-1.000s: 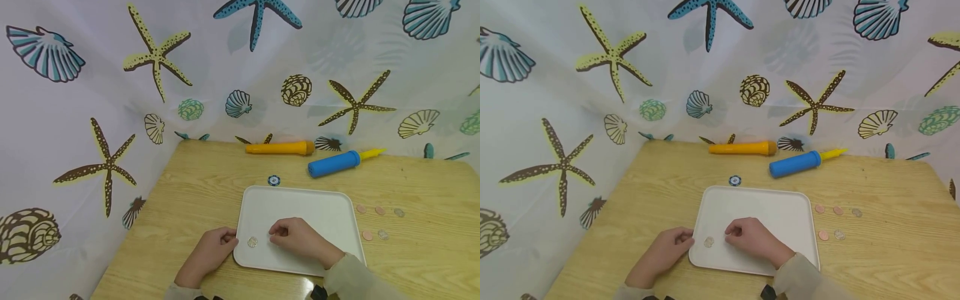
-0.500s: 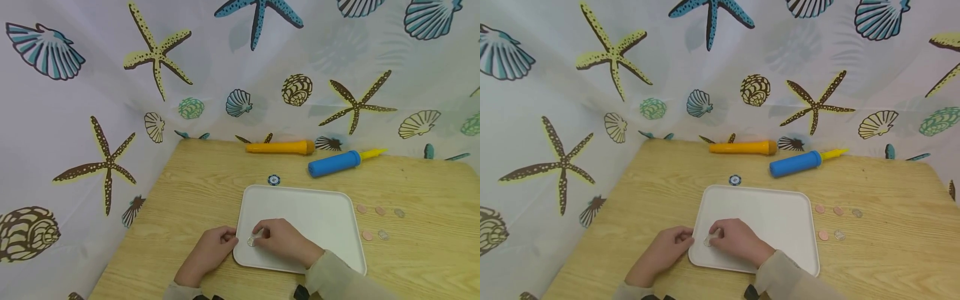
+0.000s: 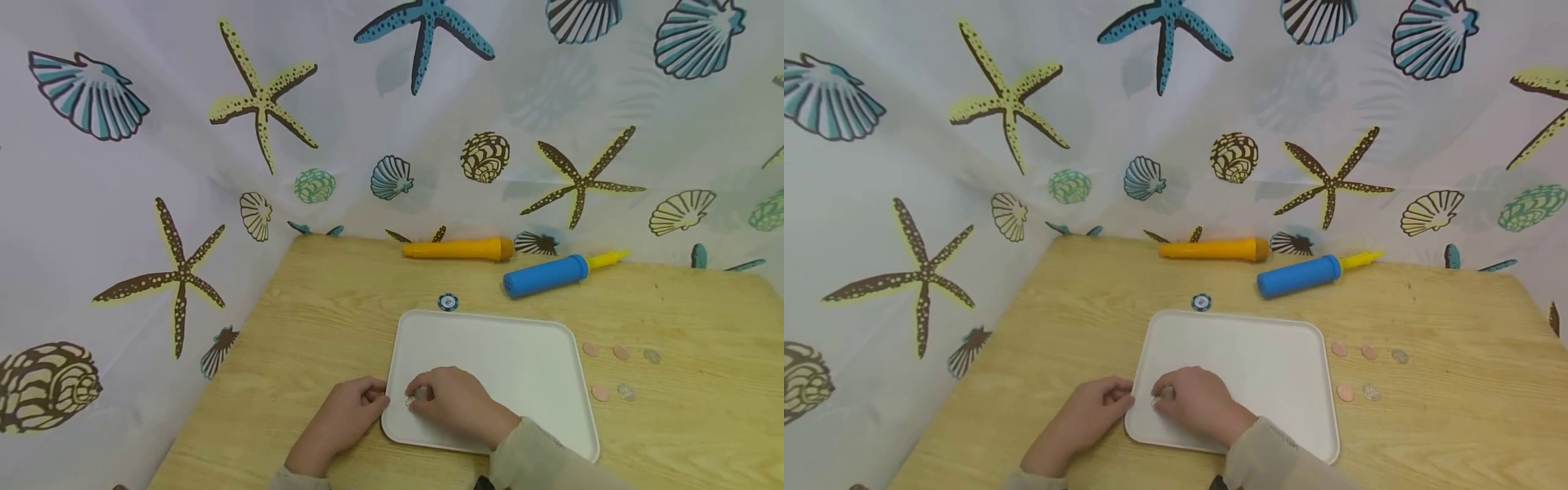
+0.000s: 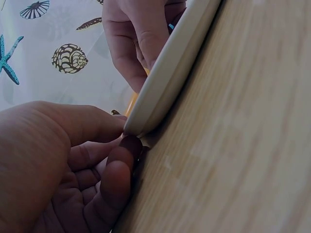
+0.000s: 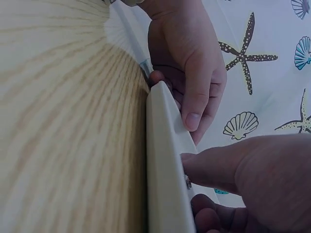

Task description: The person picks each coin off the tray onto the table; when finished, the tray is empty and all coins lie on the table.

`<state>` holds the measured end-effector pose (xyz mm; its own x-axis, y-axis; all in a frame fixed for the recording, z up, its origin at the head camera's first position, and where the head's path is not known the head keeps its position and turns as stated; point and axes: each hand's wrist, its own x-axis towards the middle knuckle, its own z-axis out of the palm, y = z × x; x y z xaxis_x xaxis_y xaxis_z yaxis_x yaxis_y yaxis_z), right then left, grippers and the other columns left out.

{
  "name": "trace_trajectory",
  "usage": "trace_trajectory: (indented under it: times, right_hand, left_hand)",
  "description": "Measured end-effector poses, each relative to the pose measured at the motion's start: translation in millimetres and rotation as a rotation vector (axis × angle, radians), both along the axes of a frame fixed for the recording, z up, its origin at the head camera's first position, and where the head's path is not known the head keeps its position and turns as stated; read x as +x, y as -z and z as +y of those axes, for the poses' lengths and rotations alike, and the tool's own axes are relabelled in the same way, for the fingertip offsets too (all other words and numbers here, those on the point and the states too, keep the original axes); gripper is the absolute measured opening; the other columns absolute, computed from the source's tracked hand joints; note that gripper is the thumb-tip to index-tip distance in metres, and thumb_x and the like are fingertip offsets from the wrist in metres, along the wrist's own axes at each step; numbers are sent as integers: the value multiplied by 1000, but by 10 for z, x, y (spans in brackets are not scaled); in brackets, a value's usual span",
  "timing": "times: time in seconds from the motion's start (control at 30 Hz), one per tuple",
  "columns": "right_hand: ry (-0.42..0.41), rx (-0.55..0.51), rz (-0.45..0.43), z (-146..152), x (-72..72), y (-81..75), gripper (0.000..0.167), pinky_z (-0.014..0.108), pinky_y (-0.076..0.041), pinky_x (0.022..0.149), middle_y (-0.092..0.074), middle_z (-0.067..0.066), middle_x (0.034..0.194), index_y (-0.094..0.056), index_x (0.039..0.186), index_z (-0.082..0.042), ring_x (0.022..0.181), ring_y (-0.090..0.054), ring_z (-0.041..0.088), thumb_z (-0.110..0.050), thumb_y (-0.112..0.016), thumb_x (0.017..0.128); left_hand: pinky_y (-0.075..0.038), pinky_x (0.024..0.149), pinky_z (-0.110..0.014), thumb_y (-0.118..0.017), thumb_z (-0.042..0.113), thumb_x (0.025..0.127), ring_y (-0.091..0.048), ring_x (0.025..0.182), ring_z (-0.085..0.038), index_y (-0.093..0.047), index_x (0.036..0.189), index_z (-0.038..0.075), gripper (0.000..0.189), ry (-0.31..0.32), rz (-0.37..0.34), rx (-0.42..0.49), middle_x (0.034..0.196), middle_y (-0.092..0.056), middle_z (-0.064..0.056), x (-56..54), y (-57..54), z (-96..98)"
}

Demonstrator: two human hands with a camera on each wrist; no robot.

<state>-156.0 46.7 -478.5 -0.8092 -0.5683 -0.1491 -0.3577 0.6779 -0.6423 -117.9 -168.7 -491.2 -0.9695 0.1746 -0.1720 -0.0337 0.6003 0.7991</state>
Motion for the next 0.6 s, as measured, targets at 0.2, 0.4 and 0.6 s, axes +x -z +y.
trace_trajectory:
  times: [0.2, 0.4, 0.6]
  right_hand:
    - [-16, -3, -11, 28, 12, -4, 19, 27, -43, 62, -57, -11, 71, -76, 107, -19, 65, -50, 7, -20, -74, 88]
    - [-18, 2, -5, 16, -9, 10, 16, 27, -41, 59, -55, -10, 71, -73, 103, -19, 64, -48, 7, -15, -74, 87]
    - [-6, 67, -24, -20, 11, -19, 14, 29, -42, 62, -55, -8, 75, -67, 92, -18, 66, -49, 9, -15, -73, 81]
  left_hand:
    - [-50, 67, -26, -66, 21, 97, -59, 75, -11, -71, 117, 3, 28, 1, 16, 6, 87, -68, 3, 15, 18, 1]
    - [-51, 68, -26, -66, 20, 96, -61, 76, -11, -71, 117, 2, 28, 2, 24, 17, 87, -68, 3, -3, 22, -9]
    - [-50, 68, -25, -66, 19, 96, -61, 76, -10, -71, 116, 2, 27, 4, 39, 12, 87, -68, 3, -2, 33, -4]
